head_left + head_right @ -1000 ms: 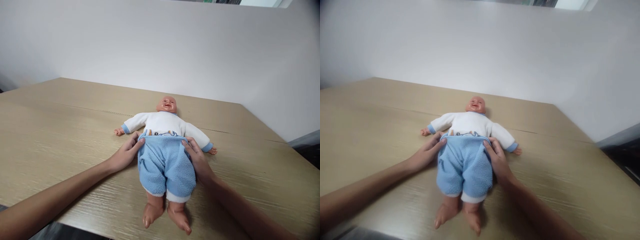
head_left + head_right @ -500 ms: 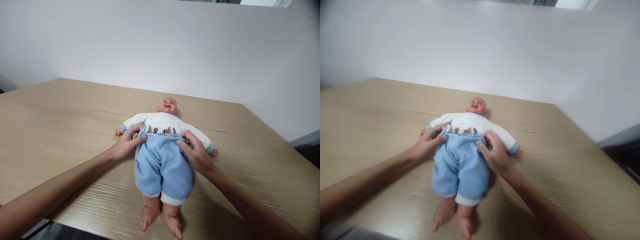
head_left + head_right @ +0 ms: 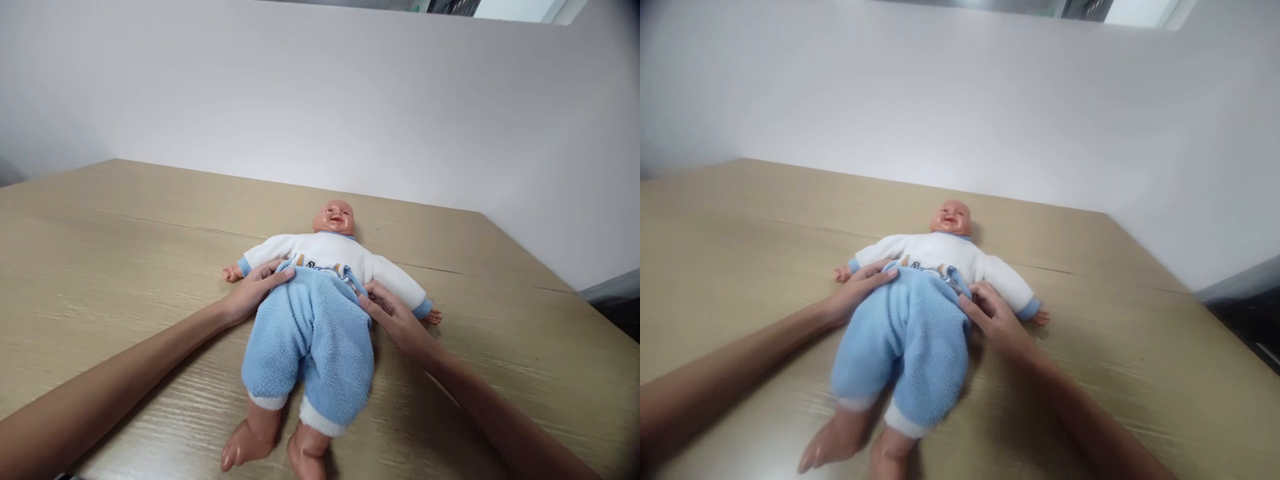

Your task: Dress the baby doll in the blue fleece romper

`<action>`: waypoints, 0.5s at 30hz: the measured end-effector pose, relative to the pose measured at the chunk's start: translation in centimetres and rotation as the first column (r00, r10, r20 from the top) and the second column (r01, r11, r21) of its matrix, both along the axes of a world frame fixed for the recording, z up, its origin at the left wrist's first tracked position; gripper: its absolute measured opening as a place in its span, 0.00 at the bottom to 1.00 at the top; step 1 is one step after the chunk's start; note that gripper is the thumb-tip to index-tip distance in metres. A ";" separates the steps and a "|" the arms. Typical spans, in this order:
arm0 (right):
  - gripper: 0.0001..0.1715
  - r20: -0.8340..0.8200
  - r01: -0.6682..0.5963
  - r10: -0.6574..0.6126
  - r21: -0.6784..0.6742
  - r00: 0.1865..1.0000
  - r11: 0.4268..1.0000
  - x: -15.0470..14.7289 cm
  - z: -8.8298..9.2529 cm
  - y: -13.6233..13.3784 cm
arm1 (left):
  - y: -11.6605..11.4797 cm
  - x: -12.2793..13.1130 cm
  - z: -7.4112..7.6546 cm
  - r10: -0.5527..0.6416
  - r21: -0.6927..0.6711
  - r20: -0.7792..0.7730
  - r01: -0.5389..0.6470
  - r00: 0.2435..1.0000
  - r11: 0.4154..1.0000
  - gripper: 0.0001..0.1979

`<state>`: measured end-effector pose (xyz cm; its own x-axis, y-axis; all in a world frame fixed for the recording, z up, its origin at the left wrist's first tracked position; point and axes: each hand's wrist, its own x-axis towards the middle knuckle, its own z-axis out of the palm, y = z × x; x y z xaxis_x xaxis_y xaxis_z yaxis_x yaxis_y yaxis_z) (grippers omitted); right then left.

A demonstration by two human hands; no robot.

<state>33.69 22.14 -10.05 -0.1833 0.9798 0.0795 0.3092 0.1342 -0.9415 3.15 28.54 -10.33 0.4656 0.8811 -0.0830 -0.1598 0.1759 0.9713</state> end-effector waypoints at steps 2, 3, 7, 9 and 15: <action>0.24 -0.054 -0.038 0.038 0.005 0.998 0.999 -0.3 0.1 -0.3 | -0.3 0.0 0.1 -0.005 0.002 0.002 0.005 1.000 1.000 0.24; 0.23 -0.132 -0.060 0.056 -0.023 0.990 0.998 -0.5 0.0 -0.3 | -0.4 -0.1 0.1 -0.006 0.009 -0.004 0.006 1.000 1.000 0.24; 0.27 -0.502 -0.126 -0.012 -0.240 0.865 0.963 -1.3 -0.8 -0.4 | -0.4 -1.0 0.5 -0.062 0.087 -0.071 0.068 0.996 0.994 0.21; 0.30 -0.559 -0.070 -0.113 -0.296 0.822 0.952 -1.6 -1.4 -0.3 | -0.1 -1.8 0.8 -0.117 0.164 -0.158 0.143 0.980 0.976 0.19; 0.34 -0.490 0.157 -0.326 -0.355 0.808 0.922 -1.6 -2.1 -0.3 | -0.1 -3.0 1.2 -0.203 0.275 -0.285 0.283 0.937 0.919 0.17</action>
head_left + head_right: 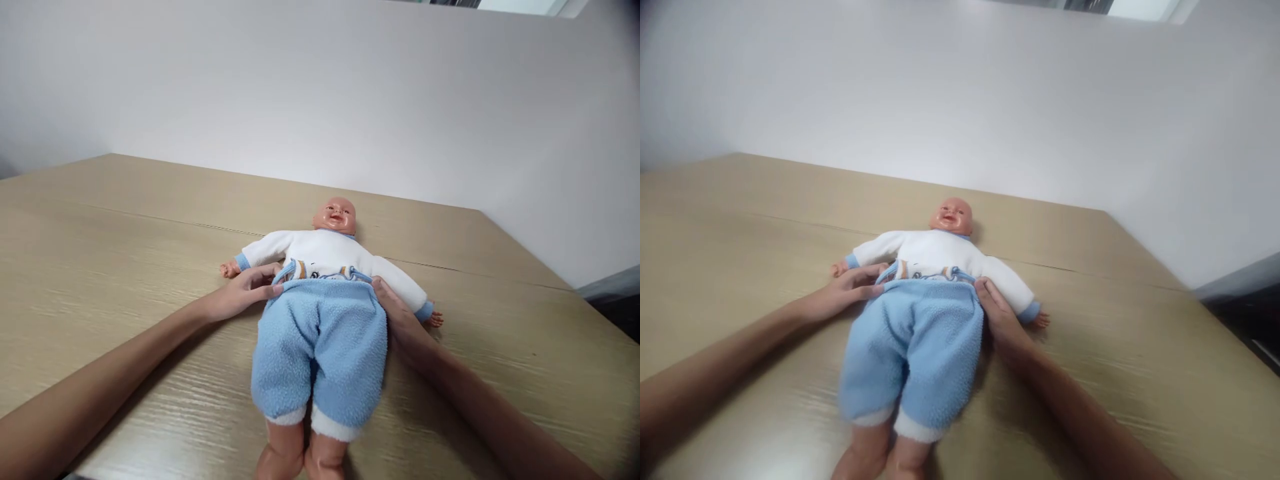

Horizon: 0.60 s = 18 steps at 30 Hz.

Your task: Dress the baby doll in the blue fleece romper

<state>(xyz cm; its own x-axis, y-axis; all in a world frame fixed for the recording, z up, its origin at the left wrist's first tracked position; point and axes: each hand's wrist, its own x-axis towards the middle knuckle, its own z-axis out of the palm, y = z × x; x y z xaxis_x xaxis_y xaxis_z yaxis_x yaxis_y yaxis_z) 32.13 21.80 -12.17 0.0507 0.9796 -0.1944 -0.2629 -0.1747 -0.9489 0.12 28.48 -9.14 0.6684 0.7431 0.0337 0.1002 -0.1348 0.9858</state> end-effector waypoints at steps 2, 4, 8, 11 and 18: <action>0.36 0.038 -0.005 0.005 -0.010 0.999 1.000 0.1 0.2 -0.1 | -0.4 0.3 -0.2 0.052 0.022 -0.014 -0.052 0.999 0.998 0.19; 0.36 0.068 -0.005 0.007 -0.031 0.998 1.000 0.1 0.4 -0.2 | -0.8 0.7 -0.5 0.131 0.052 -0.012 -0.130 0.991 0.990 0.21; 0.35 0.074 -0.042 0.044 -0.027 0.996 0.999 0.0 0.7 -0.1 | -1.4 1.6 -1.0 0.219 0.028 -0.023 -0.218 0.975 0.975 0.24; 0.35 0.211 -0.051 0.039 0.051 0.977 0.997 0.6 0.7 0.2 | -1.3 1.8 -0.7 0.190 -0.019 -0.049 -0.191 0.981 0.981 0.24; 0.28 0.546 -0.303 0.135 0.231 0.827 0.924 2.5 2.5 -1.1 | -1.1 0.4 0.8 0.118 0.097 -0.120 -0.106 0.986 0.990 0.21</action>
